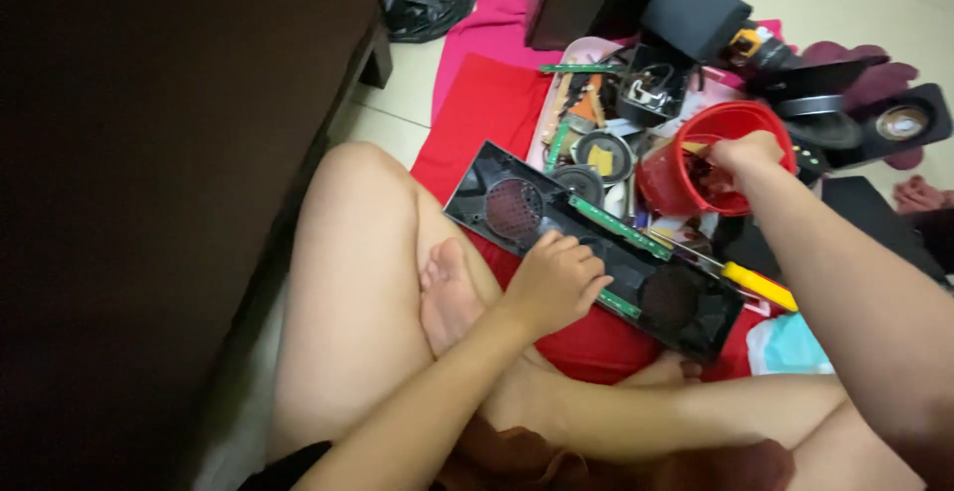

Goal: The person sits on the floor and uses a screwdriver to unscrew and remove parts from a black speaker enclosure, placing removed screws and components into a red bucket and adjusting the speaker board on their lap.

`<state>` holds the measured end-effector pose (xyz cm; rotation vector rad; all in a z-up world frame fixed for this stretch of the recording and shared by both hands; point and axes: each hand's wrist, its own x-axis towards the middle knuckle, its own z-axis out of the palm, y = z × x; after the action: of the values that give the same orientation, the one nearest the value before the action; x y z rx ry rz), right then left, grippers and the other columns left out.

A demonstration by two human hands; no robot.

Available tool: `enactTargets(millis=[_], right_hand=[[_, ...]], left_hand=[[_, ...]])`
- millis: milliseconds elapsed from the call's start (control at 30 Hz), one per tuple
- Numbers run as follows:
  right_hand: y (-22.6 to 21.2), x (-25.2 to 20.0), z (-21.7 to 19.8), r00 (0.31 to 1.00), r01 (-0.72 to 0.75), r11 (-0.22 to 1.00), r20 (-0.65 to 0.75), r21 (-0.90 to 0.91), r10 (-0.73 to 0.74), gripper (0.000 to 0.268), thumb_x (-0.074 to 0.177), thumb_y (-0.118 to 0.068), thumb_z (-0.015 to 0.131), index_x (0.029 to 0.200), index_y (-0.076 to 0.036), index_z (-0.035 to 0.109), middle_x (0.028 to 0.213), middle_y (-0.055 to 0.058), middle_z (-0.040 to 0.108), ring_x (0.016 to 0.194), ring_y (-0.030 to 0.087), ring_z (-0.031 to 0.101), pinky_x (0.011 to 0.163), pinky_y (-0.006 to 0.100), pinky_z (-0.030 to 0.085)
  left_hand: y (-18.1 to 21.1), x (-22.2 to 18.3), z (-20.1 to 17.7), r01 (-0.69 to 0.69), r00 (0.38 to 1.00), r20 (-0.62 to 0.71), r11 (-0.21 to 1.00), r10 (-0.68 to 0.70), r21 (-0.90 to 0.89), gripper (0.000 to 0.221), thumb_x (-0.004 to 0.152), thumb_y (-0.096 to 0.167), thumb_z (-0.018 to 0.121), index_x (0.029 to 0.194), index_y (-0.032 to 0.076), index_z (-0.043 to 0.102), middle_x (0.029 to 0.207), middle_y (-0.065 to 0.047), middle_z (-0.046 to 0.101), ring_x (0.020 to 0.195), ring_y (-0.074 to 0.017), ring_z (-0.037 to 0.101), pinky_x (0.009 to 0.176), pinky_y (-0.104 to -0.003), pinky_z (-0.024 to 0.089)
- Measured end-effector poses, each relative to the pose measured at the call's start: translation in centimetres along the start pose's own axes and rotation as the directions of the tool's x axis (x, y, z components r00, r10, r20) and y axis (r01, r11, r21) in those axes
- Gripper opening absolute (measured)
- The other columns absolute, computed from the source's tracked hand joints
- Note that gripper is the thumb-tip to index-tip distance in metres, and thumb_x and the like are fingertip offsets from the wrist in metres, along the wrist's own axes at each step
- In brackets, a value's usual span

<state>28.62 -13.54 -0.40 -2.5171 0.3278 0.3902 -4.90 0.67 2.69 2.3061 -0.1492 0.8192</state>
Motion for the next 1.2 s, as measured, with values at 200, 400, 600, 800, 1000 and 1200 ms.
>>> enactTargets(millis=[200,400,600,800,1000,1200], right_hand=[[0.0,3.1,1.5,0.955,-0.159,0.939,-0.193,0.306,0.225,0.015,0.068,-0.001,0.061,0.075,-0.011,0.052,0.063,0.004,0.057,0.043,0.013,0.053,0.036,0.025,0.042],[-0.7,2.3,1.0,0.958,-0.118,0.914,-0.199,0.388,0.209,0.025,0.07,0.005,0.054,0.092,-0.006,0.051,0.07,0.006,0.06,0.047,0.015,0.06,0.038,0.026,0.048],[0.0,-4.4,-4.3,0.848,0.356,0.82,-0.524,0.448,-0.082,0.017,0.08,-0.009,0.058,0.064,-0.013,0.053,0.06,-0.001,0.056,0.047,0.005,0.056,0.042,0.02,0.046],[0.1,-23.7,-11.0,0.882,0.408,0.342,-0.267,0.847,-0.389,0.015,0.087,0.005,0.047,0.084,-0.01,0.047,0.067,0.008,0.057,0.052,0.015,0.059,0.051,0.02,0.048],[3.3,-34.0,-12.9,0.87,0.283,0.155,-0.186,0.946,-0.456,0.012,0.08,0.001,0.061,0.092,0.001,0.058,0.077,0.01,0.06,0.069,0.014,0.056,0.054,0.019,0.042],[6.6,-36.5,-12.3,0.883,0.24,0.012,-0.213,0.971,-0.419,0.008,0.081,0.003,0.06,0.089,0.004,0.06,0.081,0.016,0.06,0.072,0.02,0.057,0.061,0.025,0.044]], left_hand=[[-0.1,0.0,-0.1,-0.008,0.999,0.033,1.0,0.009,-0.02,0.013,0.075,0.015,0.059,0.065,0.007,0.055,0.07,-0.006,0.054,0.07,-0.0233,0.048,0.074,-0.033,0.036],[0.0,0.3,-0.4,-0.004,0.999,0.034,1.0,0.004,-0.006,0.012,0.075,0.015,0.06,0.067,0.007,0.055,0.07,-0.005,0.053,0.07,-0.0222,0.048,0.073,-0.032,0.037],[0.2,0.7,-0.1,-0.029,0.999,0.041,0.998,0.031,-0.051,0.01,0.077,0.015,0.058,0.07,0.008,0.057,0.071,-0.005,0.053,0.069,-0.0226,0.048,0.071,-0.032,0.037],[-0.8,0.4,1.0,-0.048,0.989,0.135,0.998,0.052,-0.034,0.006,0.075,0.02,0.062,0.074,0.015,0.06,0.066,-0.002,0.056,0.07,-0.0216,0.057,0.068,-0.034,0.042],[-0.3,0.2,1.1,-0.053,0.972,0.231,0.999,0.049,0.009,0.01,0.074,0.027,0.064,0.075,0.017,0.062,0.069,-0.001,0.059,0.072,-0.0213,0.059,0.068,-0.035,0.042],[0.2,-0.5,1.3,-0.057,0.967,0.252,0.997,0.042,0.054,0.015,0.073,0.032,0.066,0.077,0.017,0.063,0.071,0.0,0.06,0.076,-0.021,0.059,0.07,-0.034,0.041]])
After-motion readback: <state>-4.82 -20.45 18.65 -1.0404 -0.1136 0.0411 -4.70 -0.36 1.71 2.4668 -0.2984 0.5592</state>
